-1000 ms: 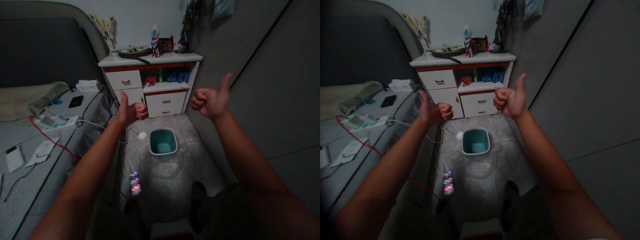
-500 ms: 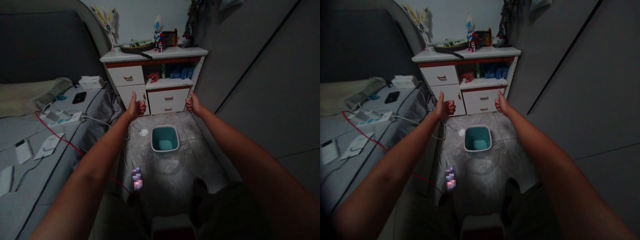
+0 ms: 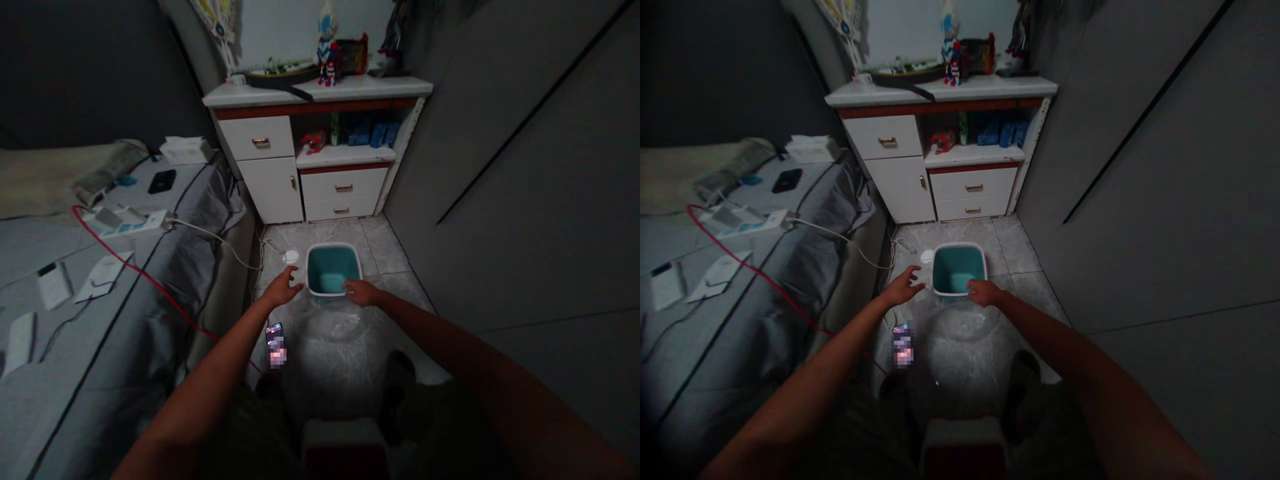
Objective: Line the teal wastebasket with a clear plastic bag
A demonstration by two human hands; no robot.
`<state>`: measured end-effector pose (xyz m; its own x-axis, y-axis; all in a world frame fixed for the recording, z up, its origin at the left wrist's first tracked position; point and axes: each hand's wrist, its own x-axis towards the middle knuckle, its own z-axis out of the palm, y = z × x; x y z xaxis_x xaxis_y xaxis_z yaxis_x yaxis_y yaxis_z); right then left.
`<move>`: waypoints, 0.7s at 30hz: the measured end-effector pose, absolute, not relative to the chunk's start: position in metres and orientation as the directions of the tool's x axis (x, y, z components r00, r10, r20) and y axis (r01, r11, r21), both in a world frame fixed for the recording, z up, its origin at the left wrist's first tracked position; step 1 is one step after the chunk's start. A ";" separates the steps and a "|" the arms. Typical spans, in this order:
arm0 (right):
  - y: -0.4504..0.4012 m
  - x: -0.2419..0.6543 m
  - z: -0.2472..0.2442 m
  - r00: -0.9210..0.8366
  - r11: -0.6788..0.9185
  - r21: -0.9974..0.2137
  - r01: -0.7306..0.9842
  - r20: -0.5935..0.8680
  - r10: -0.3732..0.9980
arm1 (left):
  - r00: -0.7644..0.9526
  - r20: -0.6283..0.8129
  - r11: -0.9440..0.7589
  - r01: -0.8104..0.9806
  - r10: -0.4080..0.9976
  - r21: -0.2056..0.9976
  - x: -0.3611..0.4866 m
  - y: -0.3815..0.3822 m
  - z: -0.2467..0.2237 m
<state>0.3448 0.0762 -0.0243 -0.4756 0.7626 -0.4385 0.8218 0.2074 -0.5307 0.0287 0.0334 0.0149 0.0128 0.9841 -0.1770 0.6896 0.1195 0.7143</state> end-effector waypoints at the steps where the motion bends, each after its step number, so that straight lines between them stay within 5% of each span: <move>1: 0.075 0.343 -0.029 -0.475 0.201 -0.528 0.825 -0.456 0.752 | 0.010 -0.202 0.135 0.709 0.979 0.692 0.026 0.034 0.011; 8: 0.096 0.342 -0.002 -0.549 0.332 -0.514 0.791 -0.357 0.755 | 0.099 -0.274 0.136 0.680 0.957 0.720 0.021 0.044 0.006; 13: 0.138 0.346 0.058 -0.547 0.262 -0.630 0.731 -0.311 0.777 | 0.199 -0.287 0.096 0.643 0.937 0.759 0.021 0.046 0.004; 21: 0.233 0.329 0.114 -0.378 0.324 -0.621 0.713 0.049 0.925 | 0.360 -0.347 0.017 0.672 0.866 0.740 0.025 0.052 0.007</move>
<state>0.3293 0.2332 0.1137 -0.3777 0.9246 0.0488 0.7132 0.3241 -0.6215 0.0247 0.0518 0.0069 0.3599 0.8661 -0.3468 0.6721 0.0171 0.7402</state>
